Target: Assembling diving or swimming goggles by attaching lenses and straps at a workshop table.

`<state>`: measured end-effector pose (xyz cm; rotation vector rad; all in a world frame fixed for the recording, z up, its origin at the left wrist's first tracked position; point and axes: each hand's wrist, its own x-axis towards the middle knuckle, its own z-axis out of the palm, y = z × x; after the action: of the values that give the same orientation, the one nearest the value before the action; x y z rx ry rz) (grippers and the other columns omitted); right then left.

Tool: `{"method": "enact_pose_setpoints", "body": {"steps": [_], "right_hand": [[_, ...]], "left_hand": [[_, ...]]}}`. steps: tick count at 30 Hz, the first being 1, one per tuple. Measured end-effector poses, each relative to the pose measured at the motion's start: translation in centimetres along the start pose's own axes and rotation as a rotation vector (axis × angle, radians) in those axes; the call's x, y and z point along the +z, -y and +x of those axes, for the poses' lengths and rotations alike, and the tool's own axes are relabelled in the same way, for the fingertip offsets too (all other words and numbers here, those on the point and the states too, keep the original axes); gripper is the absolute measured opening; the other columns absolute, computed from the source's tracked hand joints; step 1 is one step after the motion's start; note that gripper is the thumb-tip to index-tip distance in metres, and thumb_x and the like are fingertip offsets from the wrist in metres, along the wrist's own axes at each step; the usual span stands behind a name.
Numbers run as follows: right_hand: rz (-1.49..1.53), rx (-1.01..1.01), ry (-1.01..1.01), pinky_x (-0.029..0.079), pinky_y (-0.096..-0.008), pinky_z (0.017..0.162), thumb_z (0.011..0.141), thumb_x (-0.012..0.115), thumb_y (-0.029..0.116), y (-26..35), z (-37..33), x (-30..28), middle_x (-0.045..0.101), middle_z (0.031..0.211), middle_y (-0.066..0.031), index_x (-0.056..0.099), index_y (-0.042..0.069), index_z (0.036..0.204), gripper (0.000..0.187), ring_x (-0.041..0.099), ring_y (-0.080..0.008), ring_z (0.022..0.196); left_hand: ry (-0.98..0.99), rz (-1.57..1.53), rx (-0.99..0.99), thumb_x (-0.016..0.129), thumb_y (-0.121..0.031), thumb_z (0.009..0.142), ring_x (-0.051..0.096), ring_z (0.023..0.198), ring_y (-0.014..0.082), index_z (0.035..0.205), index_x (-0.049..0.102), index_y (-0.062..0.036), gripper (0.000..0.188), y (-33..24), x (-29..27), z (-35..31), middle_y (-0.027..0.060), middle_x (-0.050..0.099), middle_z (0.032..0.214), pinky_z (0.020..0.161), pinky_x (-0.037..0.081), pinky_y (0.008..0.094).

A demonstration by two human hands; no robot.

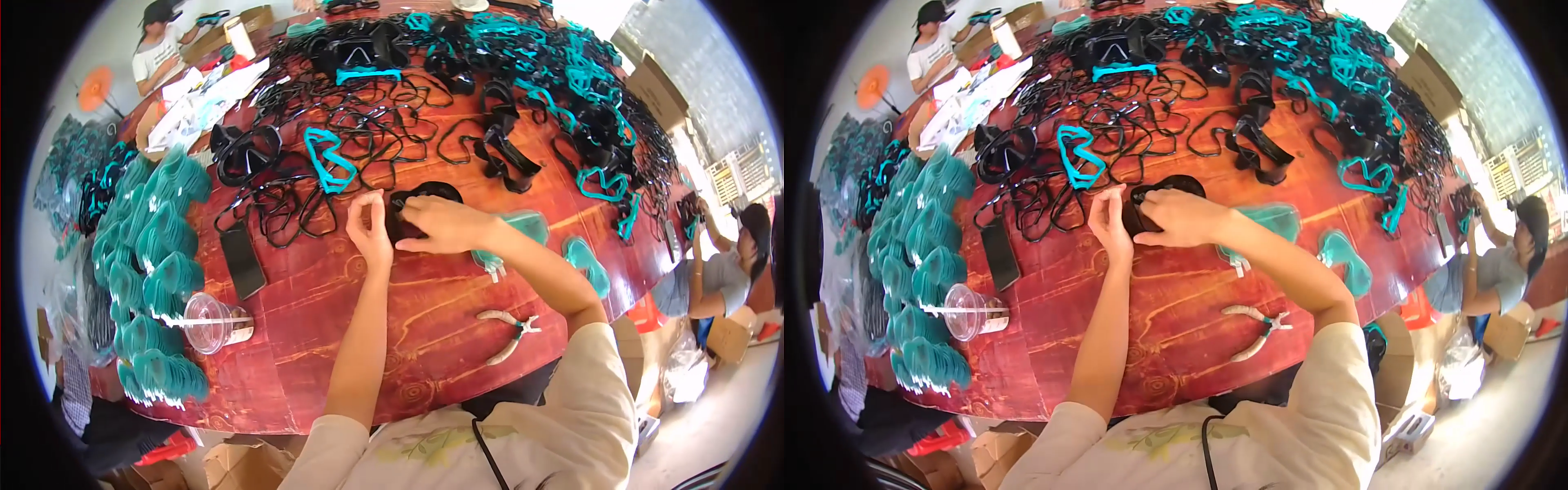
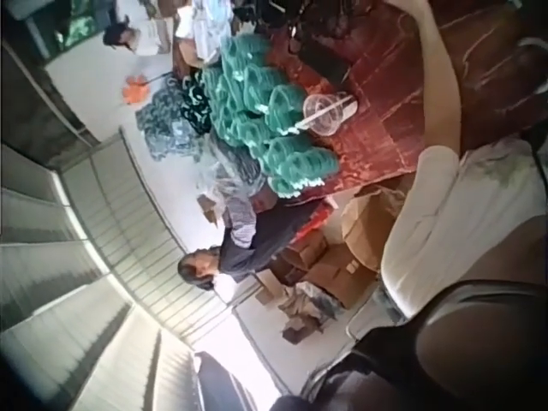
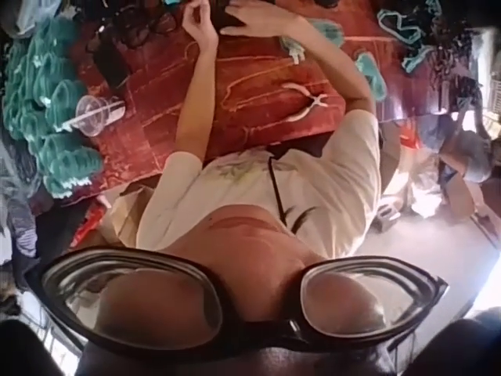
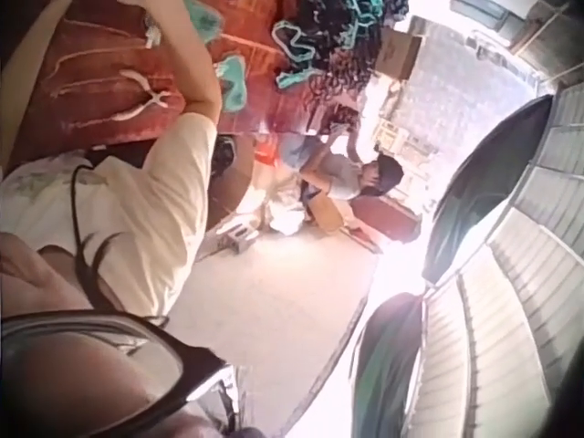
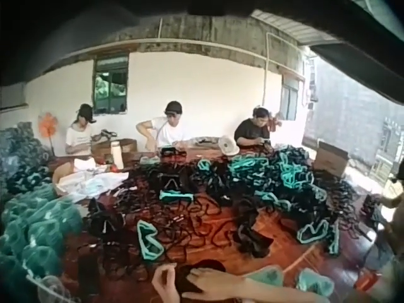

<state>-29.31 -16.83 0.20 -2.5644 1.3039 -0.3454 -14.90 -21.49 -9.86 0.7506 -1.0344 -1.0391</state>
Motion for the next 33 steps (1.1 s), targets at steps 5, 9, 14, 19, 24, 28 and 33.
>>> {"method": "enact_pose_setpoints", "body": {"steps": [5, 9, 14, 19, 24, 28, 33], "right_hand": [[0.156, 0.089, -0.365, 0.051, -0.0415, 0.074, 0.087, 0.069, 0.021, 4.0, -3.6, -5.9, 0.064, 0.097, -0.0149, 0.059, 0.001, 0.108, 0.030, 0.064, -0.0337, 0.087], [-0.174, -0.241, -0.736, 0.049, -0.0369, 0.054, 0.070, 0.073, 0.007, 14.1, -7.6, -14.7, 0.066, 0.091, -0.0134, 0.064, 0.004, 0.095, 0.026, 0.062, -0.0267, 0.068], [-0.312, -0.437, -1.238, 0.040, -0.0332, 0.051, 0.088, 0.059, 0.026, 19.9, -10.5, -16.1, 0.060, 0.080, -0.0041, 0.055, 0.022, 0.110, 0.022, 0.054, -0.0211, 0.064], [-0.301, -0.574, -0.863, 0.052, -0.0362, 0.055, 0.105, 0.028, 0.034, 20.4, -14.2, -20.3, 0.064, 0.091, -0.0155, 0.019, 0.039, 0.150, 0.046, 0.061, -0.0261, 0.070], [-0.200, -0.304, -0.703, 0.053, -0.0356, 0.056, 0.105, 0.025, 0.038, 23.9, -14.5, -20.1, 0.062, 0.098, -0.0165, 0.018, 0.040, 0.150, 0.046, 0.061, -0.0258, 0.071], [-0.160, -0.420, -0.789, 0.050, -0.0352, 0.053, 0.100, 0.043, 0.036, 23.2, -13.1, -18.3, 0.064, 0.092, -0.0144, 0.024, 0.035, 0.149, 0.052, 0.061, -0.0242, 0.067], [0.084, -0.697, -0.658, 0.037, -0.0234, 0.037, 0.082, 0.068, 0.023, 21.7, -5.0, -18.6, 0.061, 0.072, -0.0024, 0.071, 0.007, 0.085, 0.017, 0.055, -0.0122, 0.052]], "left_hand": [[0.032, 0.007, -0.055, 0.063, -0.011, 0.092, 0.056, 0.082, 0.0079, 0.089, 0.063, -0.0015, 0.010, -0.4, 0.0, 0.3, 0.0007, 0.064, 0.088, 0.077, 0.044, 0.0237], [0.040, 0.048, -0.010, 0.066, -0.009, 0.090, 0.054, 0.081, 0.0083, 0.085, 0.062, -0.0014, 0.010, 0.4, -1.5, 1.0, -0.0007, 0.062, 0.083, 0.078, 0.043, 0.0244], [0.036, 0.013, -0.040, 0.068, -0.009, 0.089, 0.055, 0.081, 0.0078, 0.084, 0.061, -0.0016, 0.011, 1.7, -1.4, 0.7, -0.0012, 0.062, 0.084, 0.079, 0.044, 0.0246], [0.089, 0.005, -0.022, 0.068, -0.011, 0.089, 0.055, 0.079, 0.0072, 0.086, 0.063, -0.0014, 0.011, 1.7, -0.4, 0.2, -0.0016, 0.062, 0.083, 0.076, 0.044, 0.0235], [0.089, 0.079, 0.059, 0.067, -0.008, 0.089, 0.054, 0.078, 0.0048, 0.086, 0.063, -0.0030, 0.007, 1.3, -1.5, 1.5, -0.0032, 0.061, 0.082, 0.073, 0.042, 0.0215], [0.079, 0.033, 0.006, 0.067, -0.008, 0.089, 0.053, 0.077, 0.0051, 0.083, 0.062, -0.0030, 0.010, 1.5, -1.7, 1.0, -0.0036, 0.060, 0.080, 0.074, 0.041, 0.0212], [0.078, 0.006, -0.030, 0.069, -0.011, 0.088, 0.055, 0.078, 0.0061, 0.084, 0.063, -0.0014, 0.013, 1.6, -1.4, 0.9, -0.0022, 0.062, 0.081, 0.074, 0.043, 0.0225]]}}
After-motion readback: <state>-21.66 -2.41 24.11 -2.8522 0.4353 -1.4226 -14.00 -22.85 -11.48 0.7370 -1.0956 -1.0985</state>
